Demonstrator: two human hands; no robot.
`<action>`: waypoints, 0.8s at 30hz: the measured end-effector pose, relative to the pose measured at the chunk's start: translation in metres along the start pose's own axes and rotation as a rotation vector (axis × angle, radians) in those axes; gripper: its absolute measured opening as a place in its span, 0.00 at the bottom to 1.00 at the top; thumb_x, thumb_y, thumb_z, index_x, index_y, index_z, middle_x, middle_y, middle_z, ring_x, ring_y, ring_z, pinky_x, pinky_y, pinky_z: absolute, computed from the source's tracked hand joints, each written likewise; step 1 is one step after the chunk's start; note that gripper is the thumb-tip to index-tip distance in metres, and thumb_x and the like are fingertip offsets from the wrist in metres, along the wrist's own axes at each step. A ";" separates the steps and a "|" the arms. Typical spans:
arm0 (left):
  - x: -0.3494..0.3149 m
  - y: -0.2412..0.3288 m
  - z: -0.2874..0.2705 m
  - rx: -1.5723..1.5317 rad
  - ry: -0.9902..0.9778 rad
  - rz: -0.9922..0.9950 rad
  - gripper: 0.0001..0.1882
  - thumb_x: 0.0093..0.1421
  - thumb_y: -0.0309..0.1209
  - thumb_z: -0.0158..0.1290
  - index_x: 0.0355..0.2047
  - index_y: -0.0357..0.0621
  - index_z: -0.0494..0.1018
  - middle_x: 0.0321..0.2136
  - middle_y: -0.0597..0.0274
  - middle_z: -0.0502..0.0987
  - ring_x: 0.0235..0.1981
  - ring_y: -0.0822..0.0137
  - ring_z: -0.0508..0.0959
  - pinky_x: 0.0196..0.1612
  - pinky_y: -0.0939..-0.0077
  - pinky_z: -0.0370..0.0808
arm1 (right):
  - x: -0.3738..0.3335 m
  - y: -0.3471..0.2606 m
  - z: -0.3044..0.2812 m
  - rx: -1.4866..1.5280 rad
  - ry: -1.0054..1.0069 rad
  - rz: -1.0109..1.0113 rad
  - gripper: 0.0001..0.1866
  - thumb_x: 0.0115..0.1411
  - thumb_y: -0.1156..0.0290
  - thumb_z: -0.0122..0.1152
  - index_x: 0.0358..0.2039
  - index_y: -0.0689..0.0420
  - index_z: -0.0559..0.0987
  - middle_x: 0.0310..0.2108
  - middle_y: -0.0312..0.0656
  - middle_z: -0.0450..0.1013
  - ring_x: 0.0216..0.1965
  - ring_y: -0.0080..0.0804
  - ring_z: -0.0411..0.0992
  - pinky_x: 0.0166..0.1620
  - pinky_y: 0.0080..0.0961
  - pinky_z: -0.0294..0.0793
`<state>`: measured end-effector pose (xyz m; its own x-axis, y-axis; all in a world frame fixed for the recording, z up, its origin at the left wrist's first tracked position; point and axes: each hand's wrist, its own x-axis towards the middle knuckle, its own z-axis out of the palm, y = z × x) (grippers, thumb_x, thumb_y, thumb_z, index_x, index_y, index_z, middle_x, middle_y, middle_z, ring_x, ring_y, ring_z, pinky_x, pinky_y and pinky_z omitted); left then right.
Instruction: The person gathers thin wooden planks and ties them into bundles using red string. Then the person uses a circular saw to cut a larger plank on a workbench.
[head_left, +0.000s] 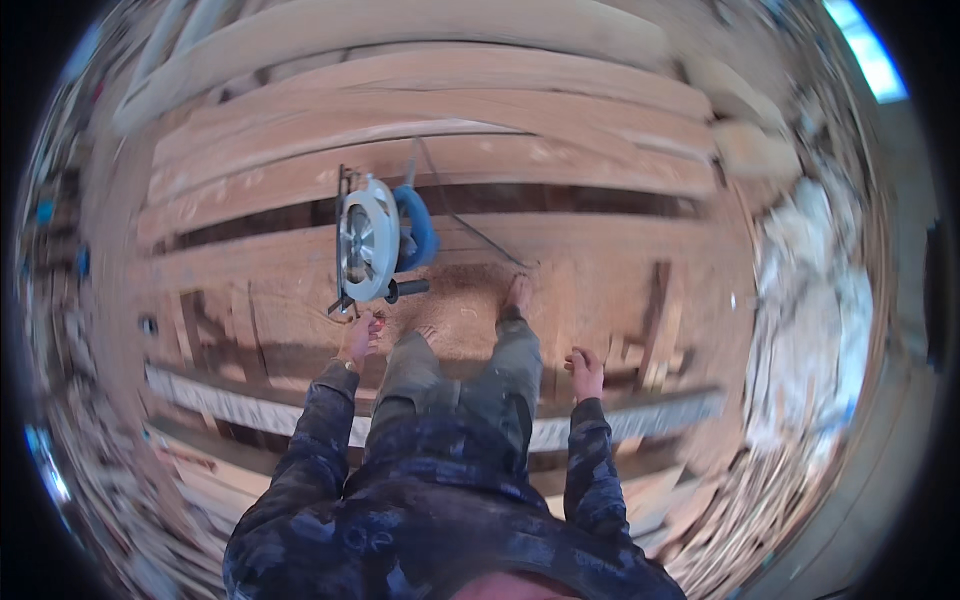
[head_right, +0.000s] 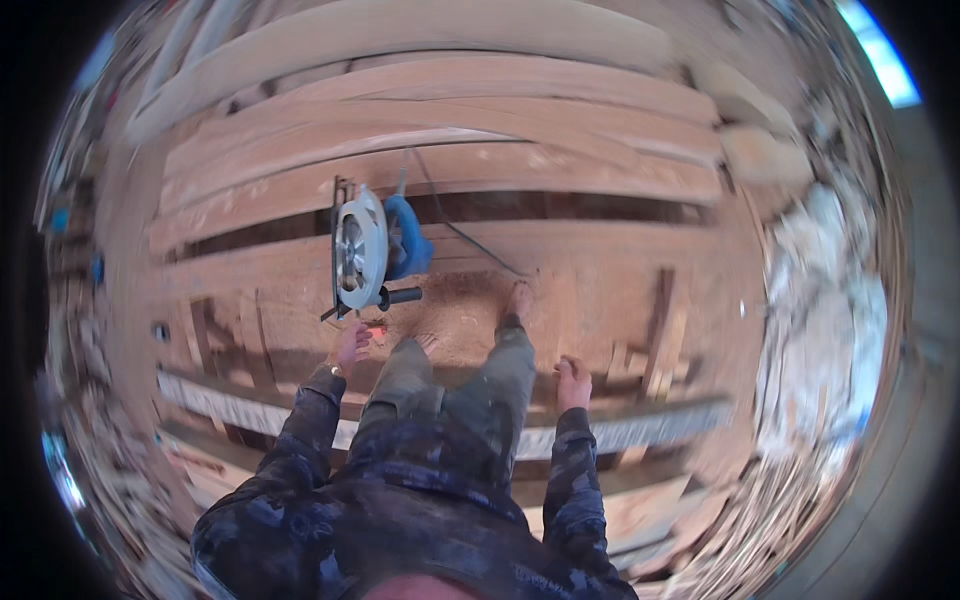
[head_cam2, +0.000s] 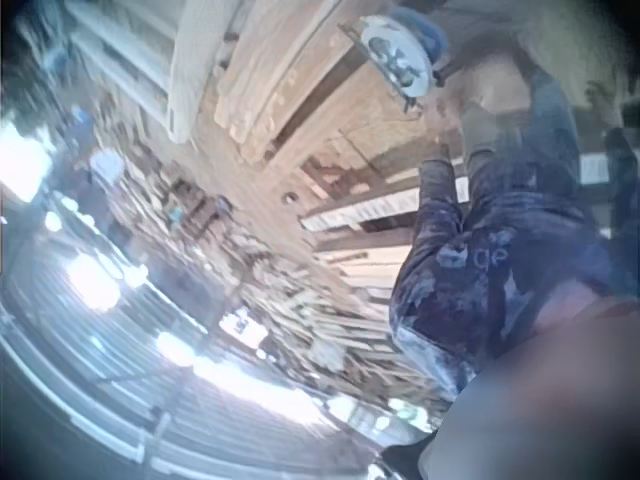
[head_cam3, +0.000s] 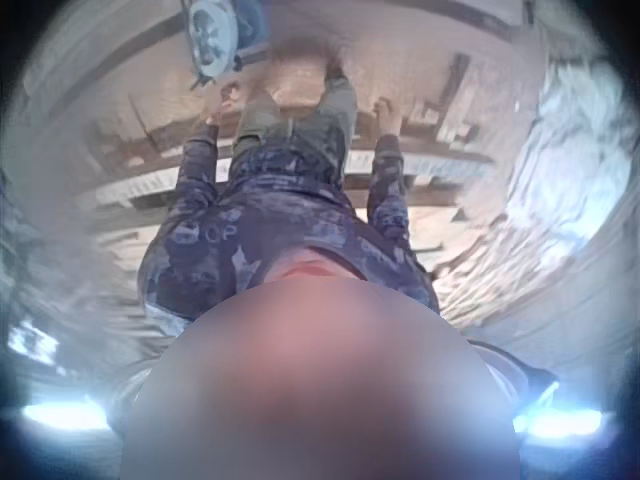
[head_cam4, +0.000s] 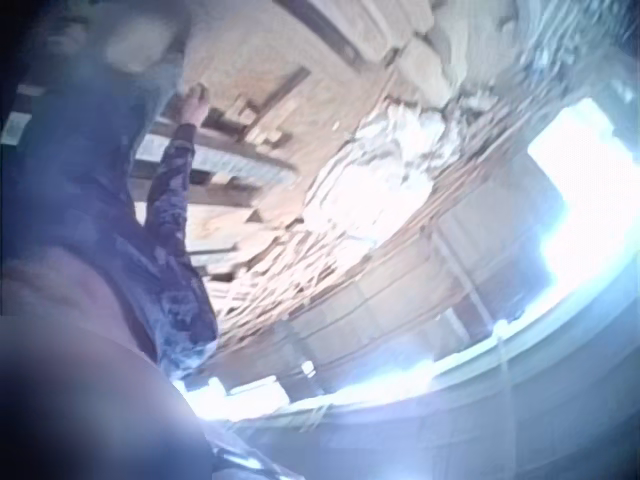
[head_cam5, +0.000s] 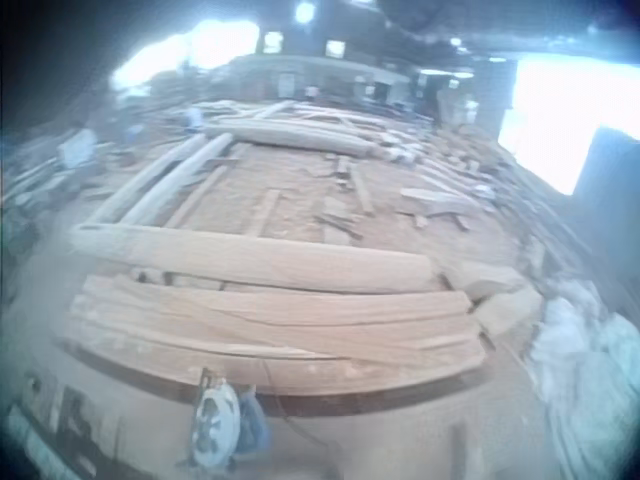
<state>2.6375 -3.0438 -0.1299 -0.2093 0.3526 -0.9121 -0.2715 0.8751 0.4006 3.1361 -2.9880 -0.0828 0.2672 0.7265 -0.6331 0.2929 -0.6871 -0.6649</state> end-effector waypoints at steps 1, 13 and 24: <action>0.003 -0.003 0.012 -0.150 0.078 -0.047 0.40 0.62 0.64 0.46 0.60 0.43 0.65 0.56 0.55 0.71 0.55 0.57 0.69 0.56 0.51 0.66 | 0.027 -0.031 0.009 -0.009 -0.124 -0.071 0.16 0.65 0.67 0.55 0.48 0.62 0.79 0.35 0.42 0.79 0.35 0.27 0.77 0.40 0.23 0.76; 0.047 0.035 0.070 -1.107 0.303 0.194 0.26 0.63 0.50 0.55 0.53 0.45 0.71 0.47 0.60 0.77 0.48 0.67 0.76 0.50 0.64 0.71 | 0.159 -0.317 0.332 -0.873 -0.699 -1.648 0.19 0.57 0.58 0.61 0.44 0.57 0.79 0.46 0.43 0.78 0.53 0.41 0.71 0.58 0.43 0.62; 0.039 0.064 0.111 -1.009 0.672 0.354 0.26 0.59 0.30 0.60 0.56 0.33 0.67 0.42 0.56 0.77 0.40 0.65 0.78 0.47 0.72 0.75 | 0.210 -0.280 0.371 -1.309 -0.782 -1.572 0.22 0.47 0.51 0.65 0.40 0.49 0.82 0.40 0.40 0.80 0.44 0.40 0.77 0.53 0.43 0.61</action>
<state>2.7163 -2.9370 -0.1491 -0.7717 0.0186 -0.6357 -0.6353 0.0216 0.7719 2.7701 -2.6457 -0.1767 -0.9660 0.1509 -0.2098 0.2104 0.9305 -0.2997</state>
